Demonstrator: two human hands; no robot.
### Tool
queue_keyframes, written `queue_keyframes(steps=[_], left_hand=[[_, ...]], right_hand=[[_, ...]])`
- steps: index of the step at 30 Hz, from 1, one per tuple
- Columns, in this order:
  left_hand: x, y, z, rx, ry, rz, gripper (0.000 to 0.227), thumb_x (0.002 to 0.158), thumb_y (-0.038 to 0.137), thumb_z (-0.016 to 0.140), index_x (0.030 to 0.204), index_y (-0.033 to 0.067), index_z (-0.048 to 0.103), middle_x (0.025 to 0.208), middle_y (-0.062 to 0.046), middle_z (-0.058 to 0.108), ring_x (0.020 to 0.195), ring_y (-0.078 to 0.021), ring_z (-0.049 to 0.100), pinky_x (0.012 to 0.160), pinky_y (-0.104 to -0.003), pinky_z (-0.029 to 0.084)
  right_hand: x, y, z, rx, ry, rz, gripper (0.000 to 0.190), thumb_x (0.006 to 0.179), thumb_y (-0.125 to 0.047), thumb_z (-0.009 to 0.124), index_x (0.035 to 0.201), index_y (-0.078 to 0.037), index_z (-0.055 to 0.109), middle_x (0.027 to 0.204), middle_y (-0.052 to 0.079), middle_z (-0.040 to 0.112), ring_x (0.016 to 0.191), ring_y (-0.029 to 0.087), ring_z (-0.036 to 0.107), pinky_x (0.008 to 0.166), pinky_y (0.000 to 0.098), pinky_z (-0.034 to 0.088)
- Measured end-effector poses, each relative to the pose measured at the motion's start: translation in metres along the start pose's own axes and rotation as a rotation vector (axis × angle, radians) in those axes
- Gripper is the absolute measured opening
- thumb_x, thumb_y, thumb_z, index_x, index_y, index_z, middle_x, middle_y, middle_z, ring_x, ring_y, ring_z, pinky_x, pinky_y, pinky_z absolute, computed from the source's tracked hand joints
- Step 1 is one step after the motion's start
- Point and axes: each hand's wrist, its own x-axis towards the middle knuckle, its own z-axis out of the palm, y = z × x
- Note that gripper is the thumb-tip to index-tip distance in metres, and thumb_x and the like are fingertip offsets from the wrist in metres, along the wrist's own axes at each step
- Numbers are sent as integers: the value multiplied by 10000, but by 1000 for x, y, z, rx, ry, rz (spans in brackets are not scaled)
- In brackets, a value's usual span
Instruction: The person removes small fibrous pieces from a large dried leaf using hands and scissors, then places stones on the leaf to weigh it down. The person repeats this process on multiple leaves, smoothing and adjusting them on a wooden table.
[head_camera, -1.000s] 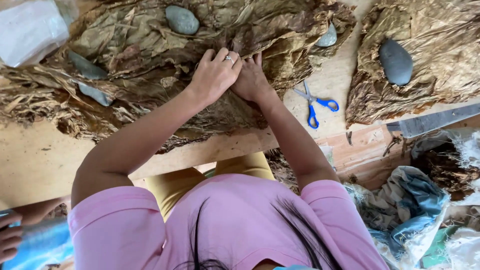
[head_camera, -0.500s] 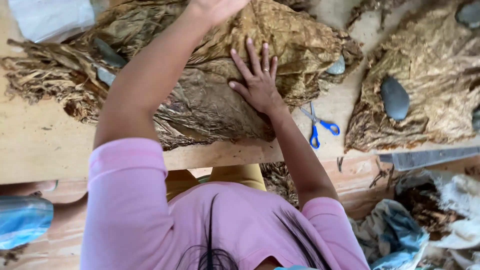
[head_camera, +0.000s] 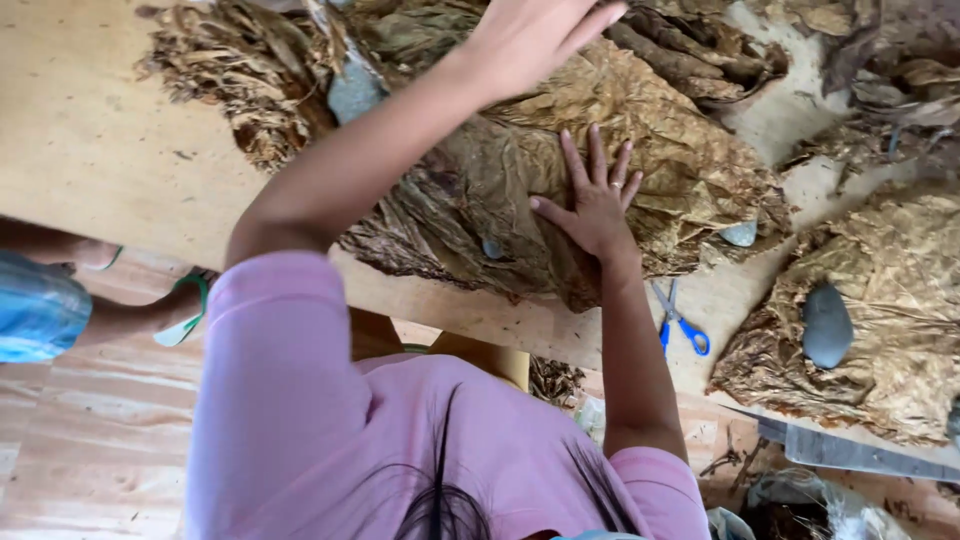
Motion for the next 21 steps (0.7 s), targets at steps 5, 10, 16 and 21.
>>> queue_keyframes(steps=[5,10,16,21], left_hand=[[-129,59,-89,-478,41,-337,322,1055,266,352,1030,19,557,825,-113,592,455,-100,557,373,-208,479],[-192,54,-54,-726,252,-984,419,942,413,534,1122,35,505,859,-72,666,695,-182,609,569,-326,426],[-156,33,-10,-1033,528,-1065,235,889,141,666,914,102,436,756,-9,548,645,-120,518,567,-281,467],[-160,40,20,-1435,717,-938,464,917,20,608,1327,32,391,788,2,519,671,-102,471,606,-223,410]], right_hand=[[-2,2,6,27,78,-40,844,826,-639,555,1514,-383,139,1607,-7,-4,1401,429,-175,1039,715,-78],[-4,2,12,-50,109,-42,853,855,-665,481,1539,-336,90,1602,10,-60,1381,409,-215,1054,690,-99],[-17,-23,-8,-106,118,49,894,833,-658,601,1573,-367,193,1515,-3,-269,1316,346,-324,1023,744,-121],[-6,-55,-28,169,480,-268,624,900,-503,537,1414,-176,402,1502,99,121,1386,339,115,1119,638,148]])
